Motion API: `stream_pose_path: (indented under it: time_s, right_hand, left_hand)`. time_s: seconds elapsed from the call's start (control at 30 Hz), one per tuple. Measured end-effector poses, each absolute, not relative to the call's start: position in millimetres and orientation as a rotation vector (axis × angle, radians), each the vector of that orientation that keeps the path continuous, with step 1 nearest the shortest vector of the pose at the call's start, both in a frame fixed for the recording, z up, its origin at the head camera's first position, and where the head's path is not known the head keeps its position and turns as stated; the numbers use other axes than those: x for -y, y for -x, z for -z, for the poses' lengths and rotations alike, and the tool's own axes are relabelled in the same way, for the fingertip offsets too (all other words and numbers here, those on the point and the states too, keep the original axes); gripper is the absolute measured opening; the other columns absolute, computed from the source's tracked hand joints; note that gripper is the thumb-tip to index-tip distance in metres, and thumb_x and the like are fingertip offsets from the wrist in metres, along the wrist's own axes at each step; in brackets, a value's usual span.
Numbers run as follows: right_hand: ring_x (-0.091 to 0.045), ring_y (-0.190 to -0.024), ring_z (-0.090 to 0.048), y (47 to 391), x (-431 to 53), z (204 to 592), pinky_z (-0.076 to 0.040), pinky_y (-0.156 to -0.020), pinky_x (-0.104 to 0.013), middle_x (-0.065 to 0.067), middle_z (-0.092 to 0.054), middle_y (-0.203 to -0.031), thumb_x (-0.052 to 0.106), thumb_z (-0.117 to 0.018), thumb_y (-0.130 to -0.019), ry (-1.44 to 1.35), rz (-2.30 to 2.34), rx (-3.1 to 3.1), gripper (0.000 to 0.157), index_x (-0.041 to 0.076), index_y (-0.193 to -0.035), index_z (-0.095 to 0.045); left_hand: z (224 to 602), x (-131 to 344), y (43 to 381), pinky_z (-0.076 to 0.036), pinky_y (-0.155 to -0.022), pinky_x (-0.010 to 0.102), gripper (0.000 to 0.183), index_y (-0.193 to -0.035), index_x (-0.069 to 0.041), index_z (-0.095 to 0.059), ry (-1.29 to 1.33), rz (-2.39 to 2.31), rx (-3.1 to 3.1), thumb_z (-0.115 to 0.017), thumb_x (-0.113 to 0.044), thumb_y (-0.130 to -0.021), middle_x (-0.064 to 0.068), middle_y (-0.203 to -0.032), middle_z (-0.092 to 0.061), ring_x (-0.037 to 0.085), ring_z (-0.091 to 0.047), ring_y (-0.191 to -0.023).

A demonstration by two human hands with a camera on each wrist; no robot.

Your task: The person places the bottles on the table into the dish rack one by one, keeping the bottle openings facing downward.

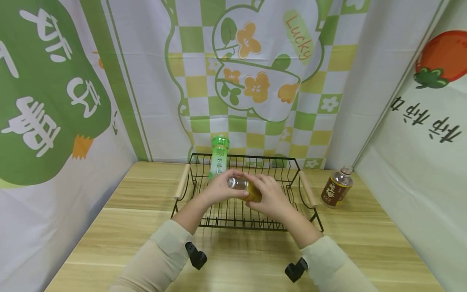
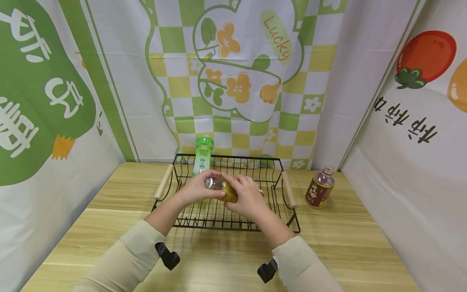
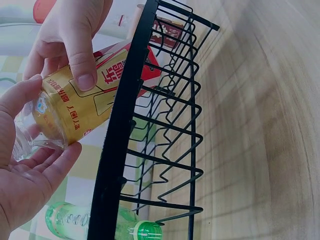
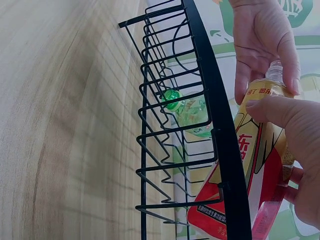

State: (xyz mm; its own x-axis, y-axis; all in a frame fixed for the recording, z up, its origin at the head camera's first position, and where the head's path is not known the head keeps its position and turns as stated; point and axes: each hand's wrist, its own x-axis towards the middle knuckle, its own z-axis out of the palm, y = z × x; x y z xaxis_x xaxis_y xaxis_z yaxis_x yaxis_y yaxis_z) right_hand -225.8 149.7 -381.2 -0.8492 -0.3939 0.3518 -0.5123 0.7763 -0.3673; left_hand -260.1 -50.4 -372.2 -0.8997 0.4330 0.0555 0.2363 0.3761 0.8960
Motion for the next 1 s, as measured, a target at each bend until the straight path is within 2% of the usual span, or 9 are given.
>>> stream_pose_path:
  time_s: [0.3,0.47,0.57,0.67,0.83,1.0]
  right_hand:
    - [-0.04,-0.129,-0.045,227,-153,380,-0.043,-0.103,-0.06,-0.016,-0.049,-0.143,0.023,-0.083,-0.077,-0.684,-0.748,2.697,0.085,0.02,-0.15,-0.04]
    - [-0.042,-0.133,-0.041,229,-157,378,-0.043,-0.103,-0.06,-0.016,-0.046,-0.145,0.022,-0.082,-0.08,-0.573,-0.908,2.64,0.083,0.019,-0.151,-0.039]
    - [-0.042,-0.133,-0.04,230,-160,378,-0.047,-0.1,-0.059,-0.018,-0.045,-0.146,0.021,-0.08,-0.082,-0.505,-1.012,2.596,0.08,0.015,-0.15,-0.039]
    - [-0.042,-0.135,-0.039,230,-162,377,-0.043,-0.103,-0.061,-0.017,-0.043,-0.147,0.021,-0.077,-0.084,-0.42,-1.155,2.561,0.077,0.014,-0.15,-0.038]
    - [-0.038,-0.141,-0.033,229,-164,378,-0.032,-0.11,-0.065,-0.014,-0.034,-0.155,0.025,-0.072,-0.089,-0.284,-1.349,2.545,0.075,0.018,-0.153,-0.033]
    - [-0.035,-0.141,-0.035,229,-163,382,-0.03,-0.115,-0.057,-0.016,-0.036,-0.153,0.021,-0.072,-0.09,-0.226,-1.571,2.446,0.073,0.014,-0.151,-0.033]
  left_hand:
    - [378,52,260,-0.053,-0.095,0.045,0.065,-0.136,-0.012,-0.052,-0.525,-1.658,-2.423,-0.081,-0.028,-0.079,0.015,-0.133,-0.058,0.035,-0.058,-0.119]
    - [384,54,262,-0.052,-0.096,0.049,0.065,-0.135,-0.015,-0.053,-0.432,-1.75,-2.475,-0.081,-0.029,-0.078,0.011,-0.133,-0.056,0.034,-0.057,-0.119]
    - [386,56,263,-0.052,-0.097,0.048,0.064,-0.136,-0.014,-0.053,-0.371,-1.825,-2.468,-0.081,-0.026,-0.079,0.013,-0.135,-0.054,0.034,-0.056,-0.12]
    - [388,58,262,-0.053,-0.097,0.046,0.064,-0.137,-0.013,-0.052,-0.31,-1.915,-2.45,-0.081,-0.024,-0.08,0.014,-0.137,-0.052,0.036,-0.057,-0.121]
    - [389,60,261,-0.055,-0.094,0.042,0.067,-0.137,-0.012,-0.05,-0.245,-2.047,-2.446,-0.081,-0.026,-0.08,0.015,-0.138,-0.049,0.036,-0.056,-0.12]
    - [389,60,261,-0.056,-0.091,0.038,0.062,-0.136,-0.013,-0.05,-0.238,-2.146,-2.418,-0.079,-0.028,-0.083,0.015,-0.136,-0.048,0.035,-0.056,-0.118]
